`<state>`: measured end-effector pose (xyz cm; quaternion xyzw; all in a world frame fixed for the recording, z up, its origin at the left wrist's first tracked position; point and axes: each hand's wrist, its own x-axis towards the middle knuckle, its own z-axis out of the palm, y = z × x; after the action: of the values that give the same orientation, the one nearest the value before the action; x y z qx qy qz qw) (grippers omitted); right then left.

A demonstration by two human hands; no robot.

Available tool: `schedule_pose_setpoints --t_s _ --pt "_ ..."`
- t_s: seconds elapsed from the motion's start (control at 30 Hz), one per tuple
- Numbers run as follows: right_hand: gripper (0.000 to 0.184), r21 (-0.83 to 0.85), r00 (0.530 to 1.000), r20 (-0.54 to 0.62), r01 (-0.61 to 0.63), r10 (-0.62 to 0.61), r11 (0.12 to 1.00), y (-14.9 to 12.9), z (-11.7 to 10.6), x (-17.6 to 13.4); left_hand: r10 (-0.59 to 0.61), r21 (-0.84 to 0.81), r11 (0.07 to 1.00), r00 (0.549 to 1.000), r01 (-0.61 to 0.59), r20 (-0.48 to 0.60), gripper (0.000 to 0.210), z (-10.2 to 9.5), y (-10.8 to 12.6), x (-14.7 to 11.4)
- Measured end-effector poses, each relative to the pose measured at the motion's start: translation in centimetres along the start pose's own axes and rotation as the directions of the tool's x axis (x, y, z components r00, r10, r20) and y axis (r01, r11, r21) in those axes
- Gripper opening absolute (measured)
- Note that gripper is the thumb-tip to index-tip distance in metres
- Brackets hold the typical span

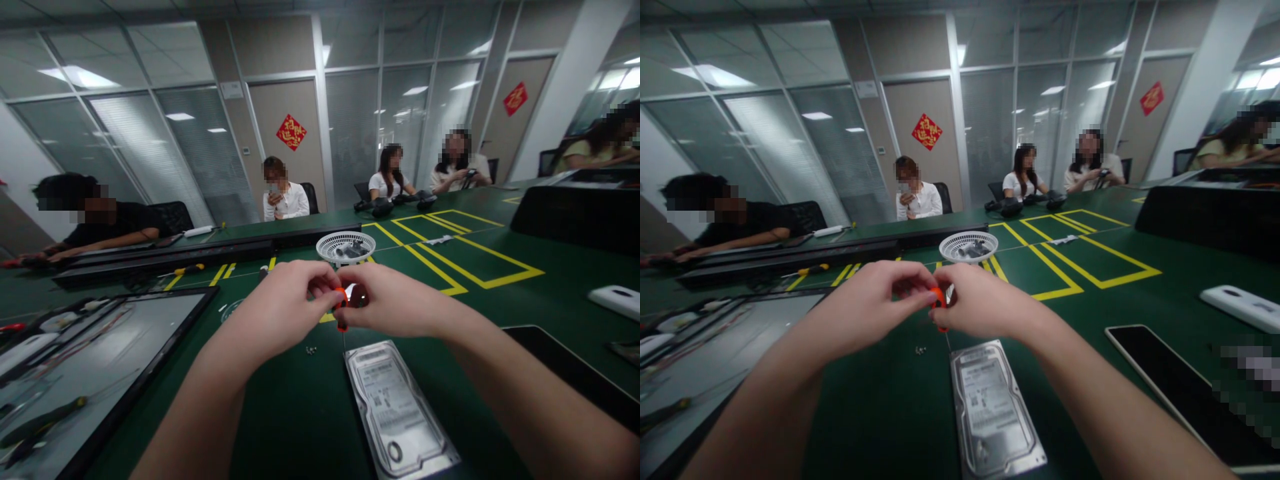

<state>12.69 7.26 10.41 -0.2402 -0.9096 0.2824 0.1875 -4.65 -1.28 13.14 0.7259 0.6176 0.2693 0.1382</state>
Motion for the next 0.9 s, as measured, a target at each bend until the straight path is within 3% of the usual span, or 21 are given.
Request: schedule_pose_setpoints --t_s 0.23,0.47,0.8,0.9 --pt "0.011 -0.052 0.999 -0.051 -0.001 -0.001 0.999 -0.12 0.27 0.29 -0.045 -0.040 0.998 0.999 0.045 -0.019 0.023 0.58 0.06 0.06" --pt "0.032 -0.003 1.000 -0.015 0.004 -0.004 1.000 0.33 0.29 0.29 0.005 -0.001 1.000 1.000 -0.005 0.002 0.014 0.22 -0.13 -0.01" --pt "0.011 -0.019 0.999 -0.009 -0.031 0.031 0.999 -0.23 0.29 0.26 -0.043 -0.037 0.998 0.999 0.043 -0.009 0.021 0.50 0.03 0.10" --pt "0.023 -0.022 0.999 -0.005 -0.047 0.047 0.999 -0.04 0.37 0.32 -0.037 -0.023 0.999 0.999 0.037 0.007 0.018 0.48 0.03 0.16"
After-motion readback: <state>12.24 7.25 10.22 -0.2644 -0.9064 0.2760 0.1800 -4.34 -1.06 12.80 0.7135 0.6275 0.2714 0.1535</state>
